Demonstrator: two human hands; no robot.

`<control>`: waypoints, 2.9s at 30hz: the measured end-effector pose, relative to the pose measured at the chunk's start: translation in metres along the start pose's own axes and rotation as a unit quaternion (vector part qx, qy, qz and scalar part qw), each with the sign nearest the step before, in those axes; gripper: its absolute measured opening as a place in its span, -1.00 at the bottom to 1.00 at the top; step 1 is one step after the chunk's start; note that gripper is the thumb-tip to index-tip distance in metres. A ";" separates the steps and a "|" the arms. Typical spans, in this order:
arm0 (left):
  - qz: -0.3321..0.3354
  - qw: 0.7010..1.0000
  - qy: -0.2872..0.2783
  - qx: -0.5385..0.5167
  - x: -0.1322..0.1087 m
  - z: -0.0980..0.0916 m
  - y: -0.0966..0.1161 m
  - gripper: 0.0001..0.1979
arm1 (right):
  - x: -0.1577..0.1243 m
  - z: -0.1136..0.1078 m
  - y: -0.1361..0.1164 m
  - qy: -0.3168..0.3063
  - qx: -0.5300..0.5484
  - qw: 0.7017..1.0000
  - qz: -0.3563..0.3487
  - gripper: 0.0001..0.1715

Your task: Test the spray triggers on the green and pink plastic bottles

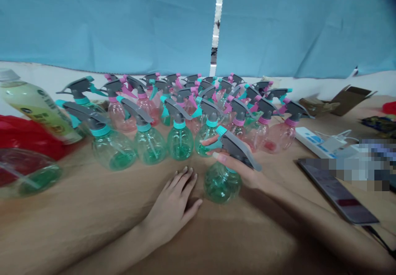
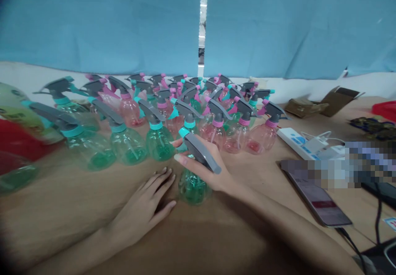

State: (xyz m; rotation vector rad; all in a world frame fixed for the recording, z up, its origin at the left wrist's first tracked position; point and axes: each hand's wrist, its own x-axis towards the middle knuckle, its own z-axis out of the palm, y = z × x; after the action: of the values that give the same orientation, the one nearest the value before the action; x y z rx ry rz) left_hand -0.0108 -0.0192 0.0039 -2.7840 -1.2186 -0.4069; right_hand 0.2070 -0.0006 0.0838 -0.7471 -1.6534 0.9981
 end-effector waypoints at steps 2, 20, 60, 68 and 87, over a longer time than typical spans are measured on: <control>0.002 1.000 -0.001 -0.002 0.000 0.001 0.000 -0.45 | 0.000 0.000 0.001 0.001 -0.002 1.000 0.000 -0.75; 0.004 1.000 -0.018 0.001 -0.001 -0.001 0.001 -0.43 | 0.000 -0.002 -0.003 0.005 -0.060 0.998 0.014 -0.71; -0.001 1.000 -0.011 -0.008 0.000 -0.001 0.000 -0.45 | 0.004 -0.001 0.004 0.029 -0.096 0.995 -0.010 -0.81; 0.001 1.000 -0.016 -0.005 0.000 -0.003 0.000 -0.44 | 0.003 -0.003 0.006 0.050 -0.108 0.993 -0.011 -0.80; 0.000 1.000 -0.011 -0.015 -0.001 -0.001 0.000 -0.45 | -0.001 0.003 0.007 0.060 -0.098 0.993 -0.009 -0.70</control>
State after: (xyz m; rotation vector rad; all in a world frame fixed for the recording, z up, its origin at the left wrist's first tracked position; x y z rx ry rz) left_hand -0.0112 -0.0203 0.0048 -2.8206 -1.2260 -0.3992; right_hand 0.2043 0.0010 0.0765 -0.9035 -1.6643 0.7699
